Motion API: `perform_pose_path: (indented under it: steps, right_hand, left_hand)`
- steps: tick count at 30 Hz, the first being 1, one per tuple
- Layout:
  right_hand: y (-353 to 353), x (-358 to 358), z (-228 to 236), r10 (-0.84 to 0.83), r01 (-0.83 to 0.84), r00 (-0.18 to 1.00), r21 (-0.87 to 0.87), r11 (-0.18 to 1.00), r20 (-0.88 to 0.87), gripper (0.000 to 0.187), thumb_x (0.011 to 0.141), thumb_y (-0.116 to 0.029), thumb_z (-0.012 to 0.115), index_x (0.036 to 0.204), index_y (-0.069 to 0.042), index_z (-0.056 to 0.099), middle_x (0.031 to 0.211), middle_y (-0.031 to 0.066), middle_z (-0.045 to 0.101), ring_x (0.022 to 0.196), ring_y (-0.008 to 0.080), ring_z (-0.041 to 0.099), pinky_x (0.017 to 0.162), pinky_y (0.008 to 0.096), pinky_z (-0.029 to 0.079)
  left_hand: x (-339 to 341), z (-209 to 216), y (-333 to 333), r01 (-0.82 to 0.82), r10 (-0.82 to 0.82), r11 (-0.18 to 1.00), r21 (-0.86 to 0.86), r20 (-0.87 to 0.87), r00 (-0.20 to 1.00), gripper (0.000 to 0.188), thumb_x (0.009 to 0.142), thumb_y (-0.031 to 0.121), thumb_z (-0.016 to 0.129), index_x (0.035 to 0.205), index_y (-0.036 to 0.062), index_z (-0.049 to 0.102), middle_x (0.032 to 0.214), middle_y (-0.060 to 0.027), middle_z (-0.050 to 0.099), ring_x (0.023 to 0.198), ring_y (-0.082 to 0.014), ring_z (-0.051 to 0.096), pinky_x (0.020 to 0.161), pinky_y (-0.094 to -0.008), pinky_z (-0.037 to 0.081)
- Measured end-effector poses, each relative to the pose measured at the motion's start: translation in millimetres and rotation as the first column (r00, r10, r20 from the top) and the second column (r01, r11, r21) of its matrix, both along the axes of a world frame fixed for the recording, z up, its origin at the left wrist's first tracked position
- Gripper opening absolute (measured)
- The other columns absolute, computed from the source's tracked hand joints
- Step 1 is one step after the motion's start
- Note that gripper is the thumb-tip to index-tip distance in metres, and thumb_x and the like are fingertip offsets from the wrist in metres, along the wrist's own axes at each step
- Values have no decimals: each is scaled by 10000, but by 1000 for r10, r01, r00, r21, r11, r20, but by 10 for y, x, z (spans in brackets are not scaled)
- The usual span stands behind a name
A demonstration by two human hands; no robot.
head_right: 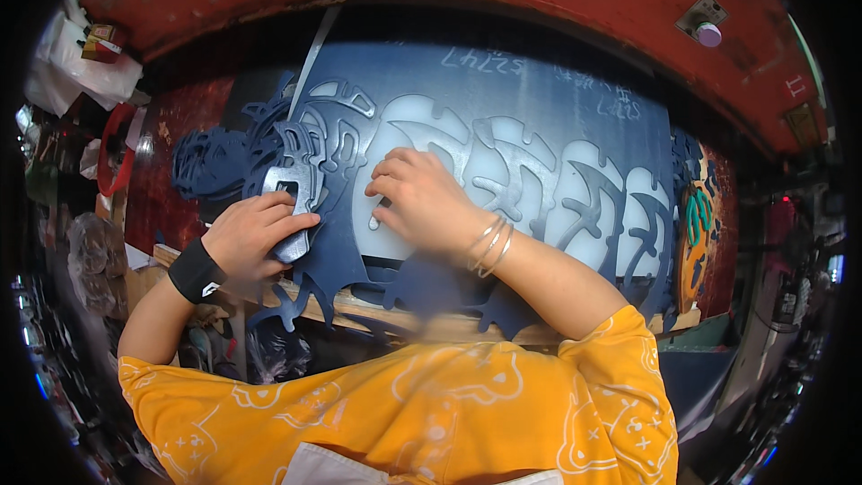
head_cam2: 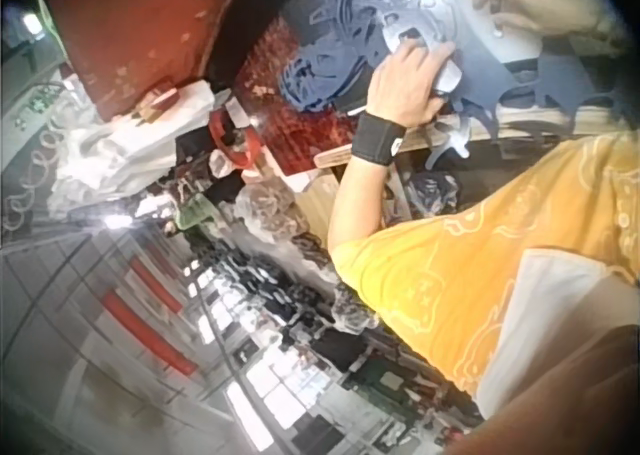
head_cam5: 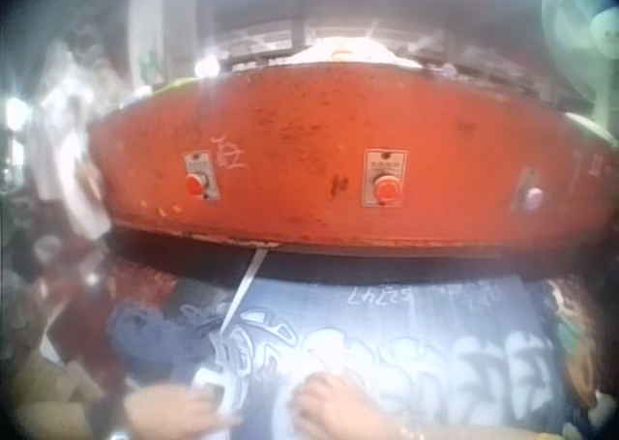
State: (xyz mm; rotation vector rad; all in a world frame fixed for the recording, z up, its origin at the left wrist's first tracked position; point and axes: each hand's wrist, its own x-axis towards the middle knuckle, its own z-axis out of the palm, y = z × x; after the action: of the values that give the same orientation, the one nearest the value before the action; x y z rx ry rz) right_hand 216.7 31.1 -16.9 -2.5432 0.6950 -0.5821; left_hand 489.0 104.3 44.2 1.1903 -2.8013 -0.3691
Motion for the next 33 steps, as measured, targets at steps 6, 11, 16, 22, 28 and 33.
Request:
perform_pose_path:
  steps: [6,11,16,22,28,33]
  right_hand:
    - [-8,-154,14,-18,19,999,-42,999,26,208,791,-169,659,977,-75,659,1068,68,611,1105,252,510,931,384,405]
    - [-101,-49,264,-56,47,987,66,997,153,181,827,-172,631,975,-69,642,977,86,627,990,274,554,884,378,435]
    - [-165,427,609,-129,52,942,248,967,309,430,809,-283,703,1098,-66,471,842,114,645,738,276,629,691,366,502]
    - [-315,807,613,-185,-20,908,478,878,377,532,773,-368,744,1055,-58,417,698,108,582,619,244,613,614,338,488]
    - [-441,823,412,-190,-281,786,613,738,589,231,906,-168,596,1012,-60,422,736,43,570,618,108,543,577,260,457]
    - [-499,631,292,-258,-237,774,643,729,578,103,947,-107,502,1013,-65,435,839,23,573,703,65,533,591,225,459]
  left_hand:
    - [64,119,-157,-65,60,997,49,89,994,619,628,155,759,1205,134,536,975,-78,546,951,-274,557,772,-355,490]
    - [227,195,-544,-142,544,837,528,-832,113,531,866,170,600,1343,36,410,967,-94,598,895,-173,600,824,-315,502]
    - [-77,6,-721,52,595,799,599,-776,-212,465,978,263,499,1365,42,368,917,-106,599,832,-166,615,777,-309,540]
    - [-278,-7,-744,-4,521,850,527,-841,-146,508,988,410,440,1348,57,377,950,-93,587,879,-155,595,747,-297,532]
    - [-340,-12,-879,173,479,878,447,-833,-279,652,934,522,490,1369,61,337,908,-94,574,834,-168,600,689,-292,535]
    - [-156,-62,-954,-34,411,901,431,-878,-243,571,887,234,560,1378,71,322,936,-109,573,760,-171,599,577,-260,517]
